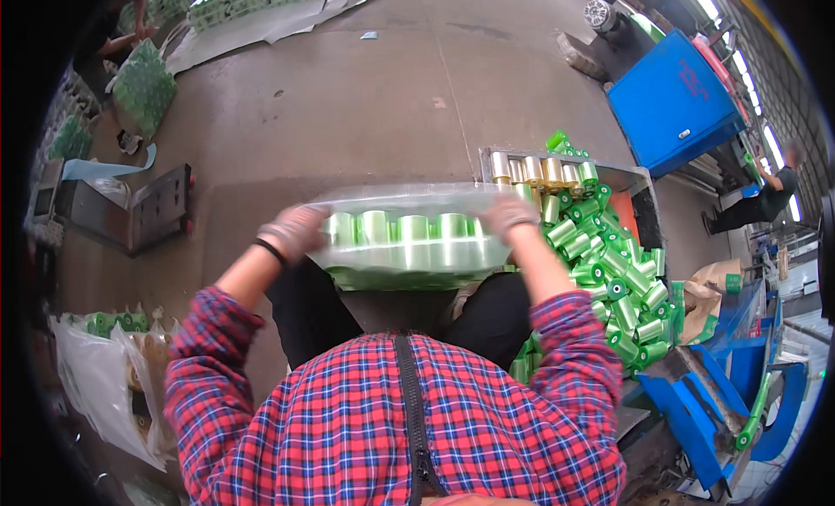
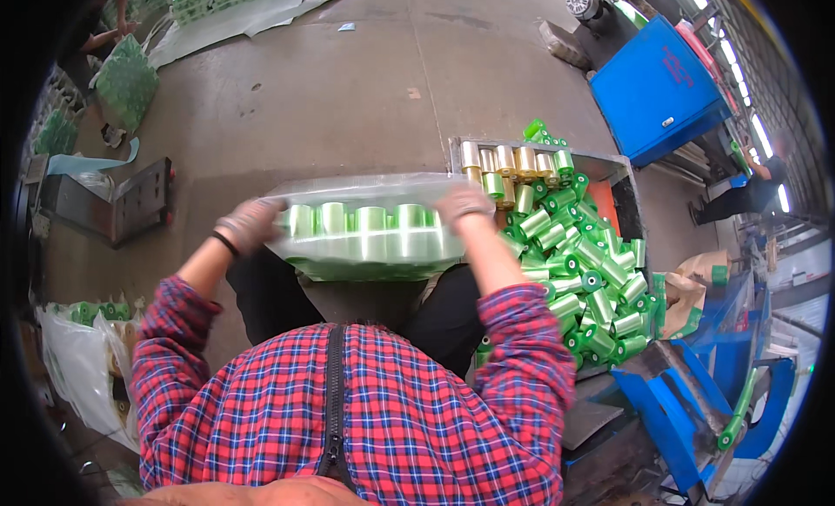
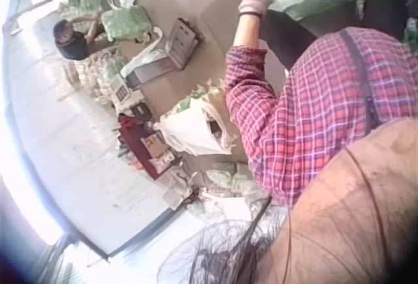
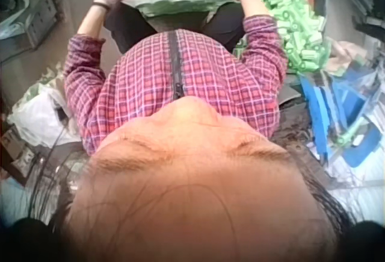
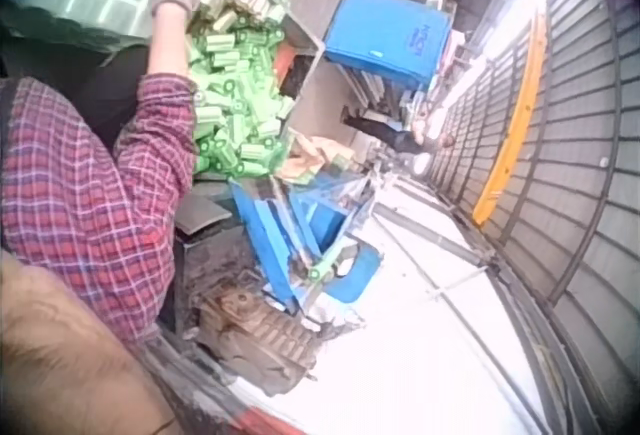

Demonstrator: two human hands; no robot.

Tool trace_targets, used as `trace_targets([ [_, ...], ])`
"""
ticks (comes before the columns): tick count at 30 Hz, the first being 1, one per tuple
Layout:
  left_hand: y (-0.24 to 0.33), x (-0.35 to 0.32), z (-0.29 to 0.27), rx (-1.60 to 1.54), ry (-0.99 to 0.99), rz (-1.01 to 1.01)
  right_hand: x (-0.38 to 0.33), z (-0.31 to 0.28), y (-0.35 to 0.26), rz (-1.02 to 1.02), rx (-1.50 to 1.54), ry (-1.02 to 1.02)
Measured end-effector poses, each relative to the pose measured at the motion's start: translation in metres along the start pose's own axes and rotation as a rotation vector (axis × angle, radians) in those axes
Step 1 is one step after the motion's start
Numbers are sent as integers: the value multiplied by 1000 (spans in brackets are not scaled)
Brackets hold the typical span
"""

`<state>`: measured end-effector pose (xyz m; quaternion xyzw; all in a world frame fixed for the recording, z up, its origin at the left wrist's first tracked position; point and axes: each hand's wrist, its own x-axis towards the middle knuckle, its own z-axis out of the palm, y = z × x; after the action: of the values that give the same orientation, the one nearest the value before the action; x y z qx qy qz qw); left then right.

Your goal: The person is taking green plastic film rolls from a bin and packing them neatly into a clear plastic bag.

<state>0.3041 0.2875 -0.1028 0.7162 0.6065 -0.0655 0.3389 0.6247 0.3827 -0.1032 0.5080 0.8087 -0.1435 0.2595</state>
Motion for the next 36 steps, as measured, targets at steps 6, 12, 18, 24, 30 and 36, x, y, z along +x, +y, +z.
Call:
trace_targets([
  [6,41,-2,-10,392,10,-41,-56,1,0,139,134,781],
  [12,72,56,71,368,306,331,-79,59,2,475,994,970],
  [18,71,57,68,231,400,250,-78,92,-5,246,1795,841],
  [24,105,78,50,403,278,250,-52,77,-8,128,1575,788],
  [30,179,127,96,420,231,346,-65,83,-16,-120,1930,945],
  [36,190,132,84,381,197,319,-77,71,-14,-154,1894,914],
])
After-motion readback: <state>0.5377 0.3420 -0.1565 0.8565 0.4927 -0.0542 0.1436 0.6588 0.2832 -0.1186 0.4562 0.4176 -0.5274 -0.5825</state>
